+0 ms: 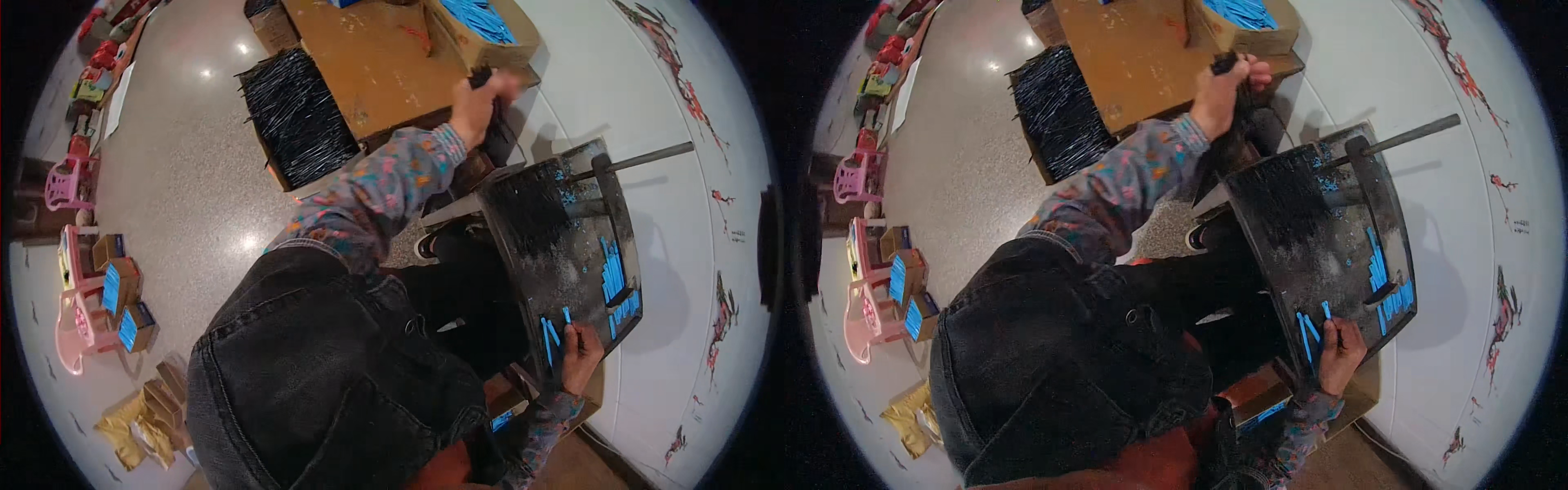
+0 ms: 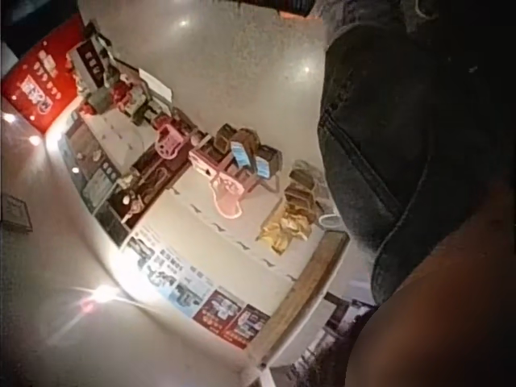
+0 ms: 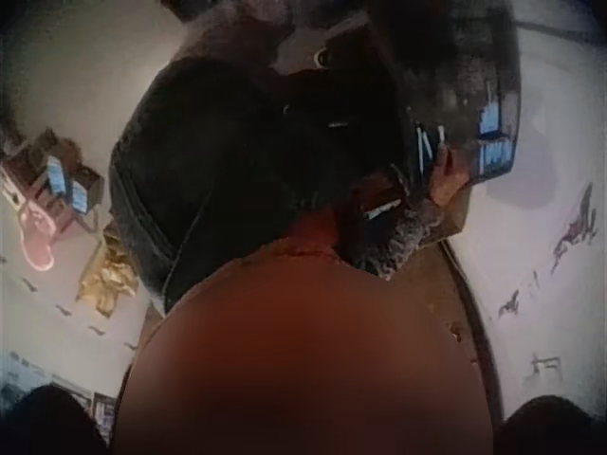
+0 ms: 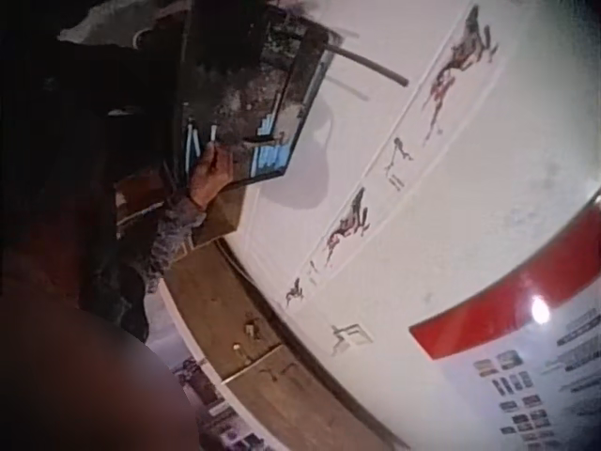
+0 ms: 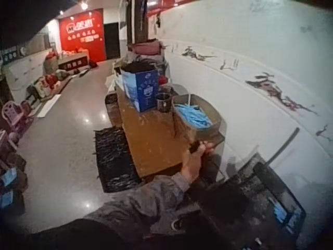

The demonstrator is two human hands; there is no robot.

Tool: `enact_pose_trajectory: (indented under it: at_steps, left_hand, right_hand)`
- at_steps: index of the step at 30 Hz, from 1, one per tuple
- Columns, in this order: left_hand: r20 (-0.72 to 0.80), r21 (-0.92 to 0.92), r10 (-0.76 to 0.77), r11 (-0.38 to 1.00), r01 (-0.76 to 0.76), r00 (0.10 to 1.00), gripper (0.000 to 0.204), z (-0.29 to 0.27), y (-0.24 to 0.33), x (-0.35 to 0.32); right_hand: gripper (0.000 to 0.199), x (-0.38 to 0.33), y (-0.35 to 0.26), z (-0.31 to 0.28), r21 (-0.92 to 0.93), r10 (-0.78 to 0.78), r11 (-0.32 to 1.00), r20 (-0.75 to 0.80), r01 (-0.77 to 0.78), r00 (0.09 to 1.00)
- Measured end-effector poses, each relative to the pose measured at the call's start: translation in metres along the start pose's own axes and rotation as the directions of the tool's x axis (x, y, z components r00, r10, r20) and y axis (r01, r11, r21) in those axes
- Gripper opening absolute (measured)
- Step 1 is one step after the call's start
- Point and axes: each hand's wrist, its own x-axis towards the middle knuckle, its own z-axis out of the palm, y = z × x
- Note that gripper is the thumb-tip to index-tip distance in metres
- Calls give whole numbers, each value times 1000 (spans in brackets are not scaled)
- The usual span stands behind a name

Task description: Manually assembling blue plastic tubes using a production machine on a factory floor.

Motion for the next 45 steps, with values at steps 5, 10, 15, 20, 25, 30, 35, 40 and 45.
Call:
enact_pose_trajectory:
  at_steps: [5, 10, 15, 20, 25, 30, 35, 40, 45]
  left_hand:
    - [56, 328, 166, 928, -175, 985, 16, -18, -77, 34]
    - [111, 573, 206, 786, -232, 972, 16, -8, -70, 39]
    - [305, 192, 67, 973, -131, 950, 17, 64, -4, -18]
    - [759, 116, -177, 984, 136, 626, 19, 117, 21, -125]
    - [786, 273, -352, 935, 226, 509, 14, 116, -34, -166]
    - [710, 387, -425, 901, 193, 561, 10, 126, -49, -175]
    - [686, 406, -431, 895, 183, 587, 8, 131, -59, -170]
    - [721, 365, -389, 917, 163, 574, 7, 129, -69, -168]
    - [729, 389, -389, 913, 126, 563, 8, 127, -68, -167]
  right_hand:
    - [10, -11, -8, -9, 9, 31, 999, -36, -31, 999]
    - [10, -23, 1, -13, -1, 72, 997, -55, -73, 996]
    - [12, -25, 0, -17, 28, 121, 992, -92, -119, 988]
    - [12, -20, 7, -17, 70, 88, 995, -186, -76, 979]
    - [12, -17, 9, -22, 229, 52, 973, -258, 9, 965]
    - [10, 9, 12, -18, 206, 3, 976, -321, 67, 947]
    - [6, 36, 11, -7, 434, 134, 900, -363, 40, 922]
    - [5, 48, 18, -8, 518, 124, 853, -323, 65, 938]
    - [5, 54, 26, -20, 387, -43, 909, -286, 157, 957]
